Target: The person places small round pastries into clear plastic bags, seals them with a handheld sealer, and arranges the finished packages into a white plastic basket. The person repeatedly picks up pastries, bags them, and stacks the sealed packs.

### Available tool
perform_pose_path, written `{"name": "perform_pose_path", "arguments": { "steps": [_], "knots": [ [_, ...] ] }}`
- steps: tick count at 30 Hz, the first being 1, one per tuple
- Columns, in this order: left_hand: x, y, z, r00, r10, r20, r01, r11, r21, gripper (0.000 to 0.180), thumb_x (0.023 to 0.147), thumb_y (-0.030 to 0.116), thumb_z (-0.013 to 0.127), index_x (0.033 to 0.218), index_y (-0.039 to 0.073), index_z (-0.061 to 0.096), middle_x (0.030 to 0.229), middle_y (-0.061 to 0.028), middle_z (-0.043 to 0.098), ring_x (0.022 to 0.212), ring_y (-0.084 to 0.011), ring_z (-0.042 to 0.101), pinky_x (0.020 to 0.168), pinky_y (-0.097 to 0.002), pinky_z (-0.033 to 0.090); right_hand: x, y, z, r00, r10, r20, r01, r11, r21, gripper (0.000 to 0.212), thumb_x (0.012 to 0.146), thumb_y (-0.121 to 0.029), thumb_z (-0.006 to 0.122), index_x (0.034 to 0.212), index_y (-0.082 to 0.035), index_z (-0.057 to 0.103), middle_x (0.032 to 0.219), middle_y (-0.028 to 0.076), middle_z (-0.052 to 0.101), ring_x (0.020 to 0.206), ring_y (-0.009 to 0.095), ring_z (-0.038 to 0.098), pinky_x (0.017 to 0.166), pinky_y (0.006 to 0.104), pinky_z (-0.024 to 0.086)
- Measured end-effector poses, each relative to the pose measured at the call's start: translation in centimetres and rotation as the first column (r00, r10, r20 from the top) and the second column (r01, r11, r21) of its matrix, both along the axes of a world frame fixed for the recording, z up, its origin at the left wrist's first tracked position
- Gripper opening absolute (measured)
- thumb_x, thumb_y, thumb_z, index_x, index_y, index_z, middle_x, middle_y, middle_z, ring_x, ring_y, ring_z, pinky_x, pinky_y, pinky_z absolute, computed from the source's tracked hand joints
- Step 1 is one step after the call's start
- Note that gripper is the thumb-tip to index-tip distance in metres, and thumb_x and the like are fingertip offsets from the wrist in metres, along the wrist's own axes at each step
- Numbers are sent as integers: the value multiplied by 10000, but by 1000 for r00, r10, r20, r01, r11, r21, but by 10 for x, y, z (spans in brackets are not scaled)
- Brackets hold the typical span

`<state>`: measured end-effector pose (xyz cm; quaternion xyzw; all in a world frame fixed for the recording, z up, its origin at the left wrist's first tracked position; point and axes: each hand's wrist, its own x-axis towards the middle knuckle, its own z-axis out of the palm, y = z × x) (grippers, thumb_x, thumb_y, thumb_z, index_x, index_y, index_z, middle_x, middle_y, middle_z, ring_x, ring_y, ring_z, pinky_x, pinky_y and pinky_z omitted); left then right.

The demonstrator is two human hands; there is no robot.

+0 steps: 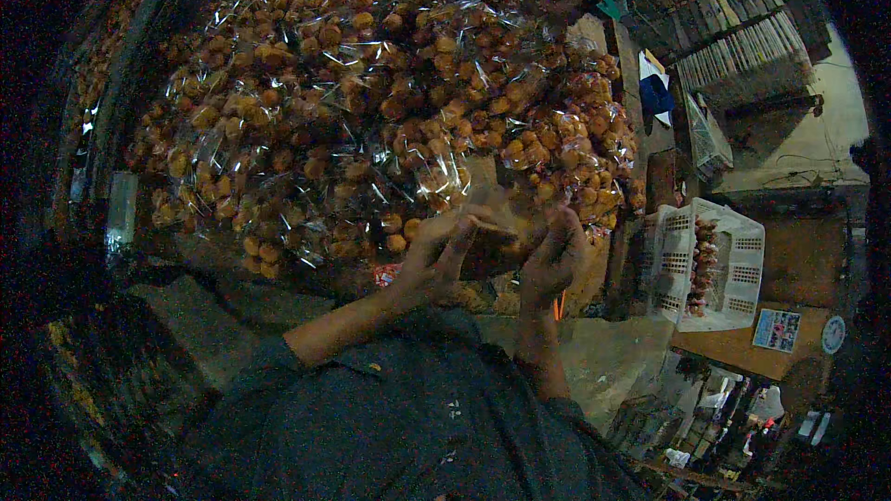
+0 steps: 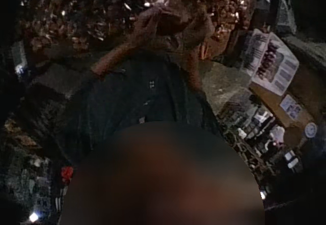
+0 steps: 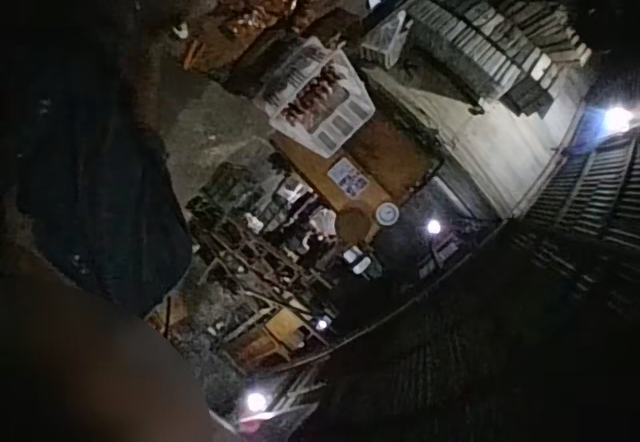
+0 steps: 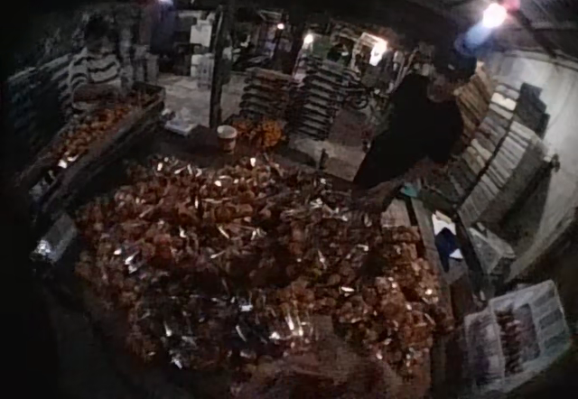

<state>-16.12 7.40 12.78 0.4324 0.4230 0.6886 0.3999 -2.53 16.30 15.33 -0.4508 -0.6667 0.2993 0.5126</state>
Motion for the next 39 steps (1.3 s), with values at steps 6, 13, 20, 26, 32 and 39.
{"name": "perform_pose_path", "arguments": {
  "steps": [6,13,20,26,32,39],
  "knots": [
    [-8,17,14,927,-371,54,372,892,-258,537,1116,410,387,1036,-10,712,888,-48,717,799,-154,663,760,-325,543,10,1,10,934,220,-282,-284,935,-212,264,1058,-246,585,896,-42,625,863,22,624,776,91,583,672,244,449],
    [4,29,14,993,-23,-119,7,992,-129,468,1085,418,473,1050,21,719,905,-96,743,829,-186,709,745,-358,559,2,-20,-9,985,134,-106,-140,989,-56,278,1047,-167,597,1257,7,654,1217,120,688,989,160,658,893,298,524],
    [33,42,-2,598,601,-530,-494,797,347,652,1057,420,496,1553,37,314,1552,-246,374,1405,-370,427,1116,-464,378,16,-7,-34,939,218,-266,-265,951,-158,306,1064,-196,564,1253,24,661,1124,66,694,1068,188,657,936,325,526],
    [39,4,-2,597,249,-762,-293,953,82,725,1027,312,563,1573,-49,250,1599,-278,327,1485,-410,328,1193,-516,269,27,-10,-13,864,326,-384,-482,756,-443,229,1058,-152,558,1108,17,705,1041,71,718,940,159,660,839,287,537],
    [26,-1,16,991,125,-42,-131,970,-206,472,966,5,610,1431,12,533,1257,-160,690,1172,-241,645,1009,-370,498,15,-18,1,930,250,270,-318,915,249,149,1038,-59,567,1090,13,687,1239,76,631,1081,193,632,985,342,495],
    [17,5,12,965,65,255,26,940,-339,293,987,169,687,1247,37,656,1070,-64,722,1027,-145,669,924,-322,546,7,-23,4,958,240,158,-266,949,170,134,978,15,618,1098,-5,675,1178,140,648,1065,258,656,948,354,518]
  ]
}}
